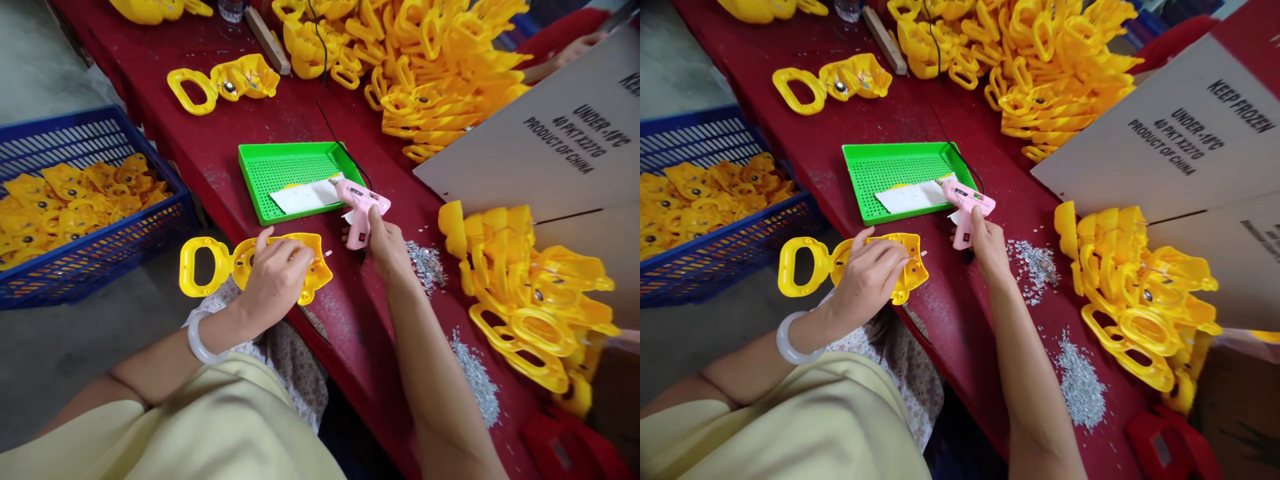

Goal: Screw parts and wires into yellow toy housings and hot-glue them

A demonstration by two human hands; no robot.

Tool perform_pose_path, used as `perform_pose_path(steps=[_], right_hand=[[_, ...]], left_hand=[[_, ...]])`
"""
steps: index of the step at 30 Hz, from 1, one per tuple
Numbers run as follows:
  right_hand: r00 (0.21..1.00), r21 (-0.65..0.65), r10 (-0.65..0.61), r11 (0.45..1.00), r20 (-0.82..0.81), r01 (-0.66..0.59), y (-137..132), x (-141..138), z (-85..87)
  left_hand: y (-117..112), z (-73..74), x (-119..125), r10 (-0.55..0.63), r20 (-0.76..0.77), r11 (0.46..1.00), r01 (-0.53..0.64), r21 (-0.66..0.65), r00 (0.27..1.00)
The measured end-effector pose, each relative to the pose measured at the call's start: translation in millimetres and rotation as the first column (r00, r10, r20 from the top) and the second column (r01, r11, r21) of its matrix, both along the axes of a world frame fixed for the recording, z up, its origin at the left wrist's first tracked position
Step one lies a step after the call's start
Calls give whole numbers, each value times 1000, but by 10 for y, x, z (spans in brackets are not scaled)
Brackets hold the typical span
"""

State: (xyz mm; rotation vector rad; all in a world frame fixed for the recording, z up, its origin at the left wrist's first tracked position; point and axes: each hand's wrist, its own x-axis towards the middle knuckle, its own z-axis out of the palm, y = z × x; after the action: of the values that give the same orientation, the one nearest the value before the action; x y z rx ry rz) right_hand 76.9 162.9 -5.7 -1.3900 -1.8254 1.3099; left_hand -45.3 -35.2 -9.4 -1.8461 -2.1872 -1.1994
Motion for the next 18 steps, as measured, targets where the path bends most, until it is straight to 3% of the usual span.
perform_pose_path(steps=[1, 3, 4, 5, 8, 10, 18], right_hand=[[997, 150, -38, 988, 68, 27, -45, 61, 45], [987, 434, -114, 899, 114, 54, -195, 165, 151], [990, 505, -107, 862, 87, 48, -296, 199, 206], [997, 514, -59, 857, 44, 28, -406, 216, 257], [978, 274, 199, 946, -59, -176, -722, 193, 355], [951, 124, 296, 951, -92, -284, -855, 157, 364], [937, -33, 285, 954, -204, -298, -877, 170, 202]], left_hand=[[-3, 12, -6, 1, 4, 1000, -1, -5, 1000], [-8, 24, -19, -3, 8, 1000, 3, -3, 1000], [-10, 24, -25, -8, 14, 1000, 8, 1, 1000], [-13, 21, -31, -15, 25, 1000, 15, 5, 1000], [-25, 5, -44, -39, 71, 999, 39, -8, 997], [-33, 1, -49, -51, 96, 998, 53, -26, 994], [-33, 27, -50, -49, 139, 997, 57, -51, 989]])
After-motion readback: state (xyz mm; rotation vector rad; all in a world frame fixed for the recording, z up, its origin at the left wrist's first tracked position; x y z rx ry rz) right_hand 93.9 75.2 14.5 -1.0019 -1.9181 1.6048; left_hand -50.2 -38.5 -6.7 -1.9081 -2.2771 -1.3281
